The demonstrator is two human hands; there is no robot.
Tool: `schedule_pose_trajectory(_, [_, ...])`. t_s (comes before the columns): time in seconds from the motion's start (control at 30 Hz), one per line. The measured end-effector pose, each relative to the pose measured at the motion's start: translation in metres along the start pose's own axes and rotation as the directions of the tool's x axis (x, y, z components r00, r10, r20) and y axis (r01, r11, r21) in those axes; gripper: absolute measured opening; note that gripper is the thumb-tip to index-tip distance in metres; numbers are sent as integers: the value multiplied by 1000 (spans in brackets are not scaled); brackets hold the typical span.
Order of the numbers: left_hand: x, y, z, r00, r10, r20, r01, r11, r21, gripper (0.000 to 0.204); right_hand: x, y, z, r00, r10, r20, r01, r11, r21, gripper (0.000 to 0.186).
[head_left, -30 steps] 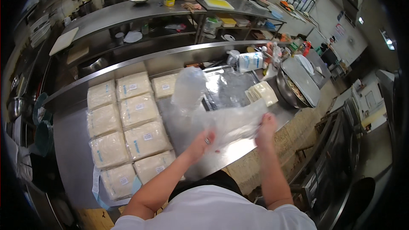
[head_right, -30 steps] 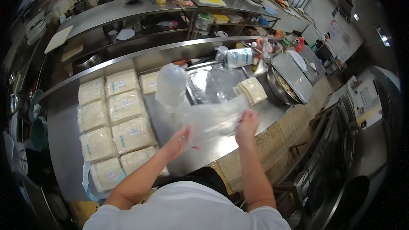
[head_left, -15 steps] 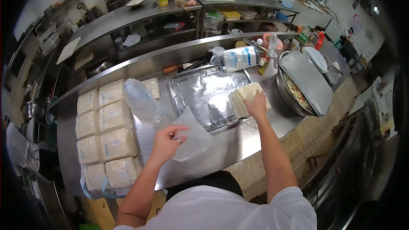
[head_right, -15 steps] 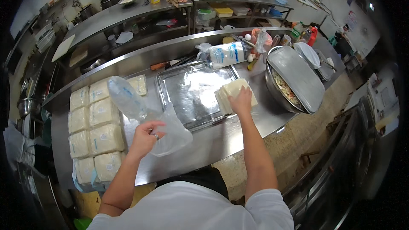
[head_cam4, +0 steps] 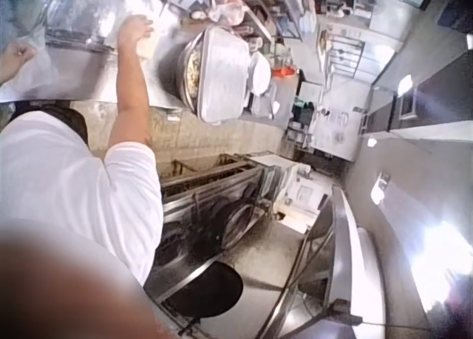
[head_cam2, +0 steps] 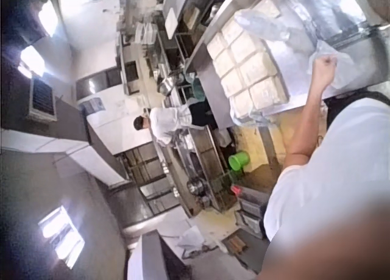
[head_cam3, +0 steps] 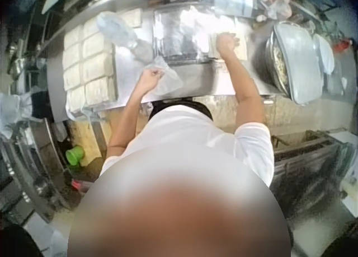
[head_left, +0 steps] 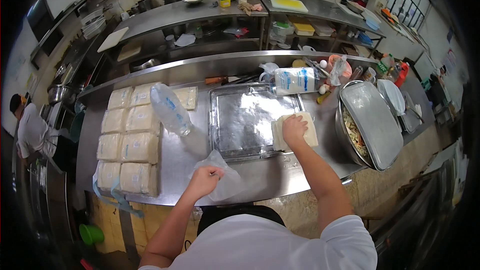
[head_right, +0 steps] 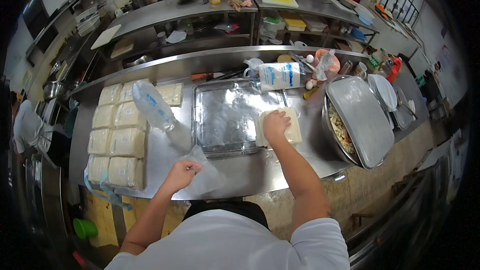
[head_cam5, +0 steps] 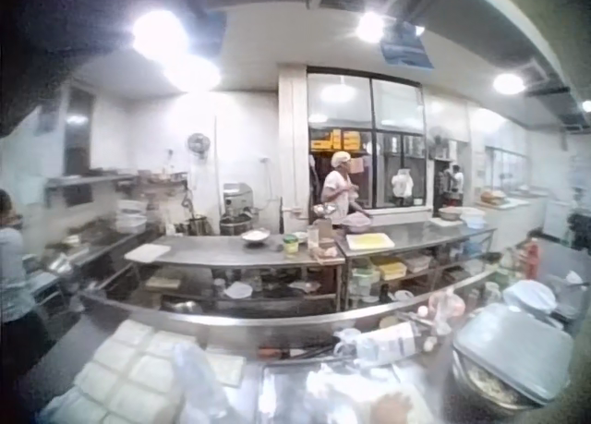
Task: The person labels multiple plastic-wrapped blocks of cheese and then places several loose slices of cheese into a new plastic bag by hand.
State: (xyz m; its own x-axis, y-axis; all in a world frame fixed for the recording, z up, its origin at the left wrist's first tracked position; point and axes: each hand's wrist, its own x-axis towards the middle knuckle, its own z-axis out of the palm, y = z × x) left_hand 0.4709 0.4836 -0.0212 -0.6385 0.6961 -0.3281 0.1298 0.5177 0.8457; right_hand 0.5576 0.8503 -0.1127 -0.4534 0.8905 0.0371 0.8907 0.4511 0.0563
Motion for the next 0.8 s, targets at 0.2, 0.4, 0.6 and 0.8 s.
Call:
schedule_pose_trajectory(0.2, [-10,-4,2,993,-67,-93,65,998,-24,23,4,13,-37,911,-266,314,277,961,10,35])
schedule_pose_trajectory(0.4, [-13,-17,10,993,3,-121,-11,998,-66,18,-4,18,-27,982,-128,137,117,989,88,52])
schedule_pose_trajectory(0.6, [-23,-21,10,992,-10,-127,3,998,-56,21,-33,-1,-10,984,-174,-26,173,984,-49,58])
schedule_pose_trajectory(0.8, [-24,-23,9,985,64,-159,-72,996,-50,20,-14,0,14,979,-204,-10,202,975,-94,50])
